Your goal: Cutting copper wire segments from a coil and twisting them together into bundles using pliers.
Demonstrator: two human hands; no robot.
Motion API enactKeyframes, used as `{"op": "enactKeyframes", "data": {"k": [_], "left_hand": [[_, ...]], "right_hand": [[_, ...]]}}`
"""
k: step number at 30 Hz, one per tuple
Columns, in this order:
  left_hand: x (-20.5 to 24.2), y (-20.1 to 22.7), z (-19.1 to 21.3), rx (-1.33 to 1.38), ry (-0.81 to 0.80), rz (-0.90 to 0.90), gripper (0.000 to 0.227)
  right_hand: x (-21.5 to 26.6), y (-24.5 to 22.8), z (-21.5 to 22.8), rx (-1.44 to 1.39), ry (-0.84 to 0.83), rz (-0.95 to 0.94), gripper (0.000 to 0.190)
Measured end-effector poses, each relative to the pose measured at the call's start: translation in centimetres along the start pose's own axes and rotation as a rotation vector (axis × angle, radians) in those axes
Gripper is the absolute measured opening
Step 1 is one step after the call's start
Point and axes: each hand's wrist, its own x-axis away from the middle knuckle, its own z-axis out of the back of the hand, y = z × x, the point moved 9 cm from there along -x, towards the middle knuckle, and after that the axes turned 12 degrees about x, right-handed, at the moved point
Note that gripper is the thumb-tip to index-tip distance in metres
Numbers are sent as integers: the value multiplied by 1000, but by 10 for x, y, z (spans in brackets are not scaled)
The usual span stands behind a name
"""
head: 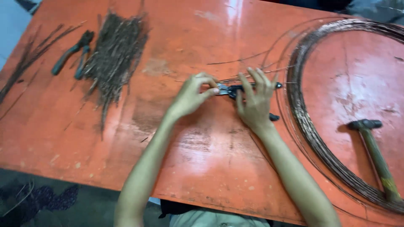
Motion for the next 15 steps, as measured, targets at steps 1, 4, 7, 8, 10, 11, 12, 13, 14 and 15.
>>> {"op": "enactKeyframes", "data": {"k": [1, 4, 7, 8, 10, 11, 12, 13, 14, 15], "left_hand": [[5, 3, 0, -7, 13, 10, 5], [20, 15, -2, 69, 8, 16, 7], [30, 29, 1, 8, 17, 35, 8], [36, 33, 1, -51, -12, 46, 8], [45, 35, 4, -121, -21, 57, 8], [51, 32, 6, -140, -2, 70, 9], [58, 29, 8, -158, 16, 83, 10], [62, 32, 15, -168, 38, 90, 10], [66, 32, 22, -195, 64, 126, 10], [71, 32, 23, -212, 79, 164, 10]], "right_hand": [[0, 0, 2, -16, -2, 7, 45], [10, -6, 8, 30, 63, 95, 28], [21, -7, -1, 10, 26, 139, 14], [21, -12, -1, 5, 15, 178, 11], [20, -22, 1, -12, 14, 234, 9], [19, -27, -2, -38, -27, 239, 21], [18, -31, -6, -63, -69, 245, 34], [15, -37, -6, -80, -63, 262, 34], [13, -41, -5, -87, -49, 272, 36], [16, -42, -1, -87, -46, 272, 39]]}}
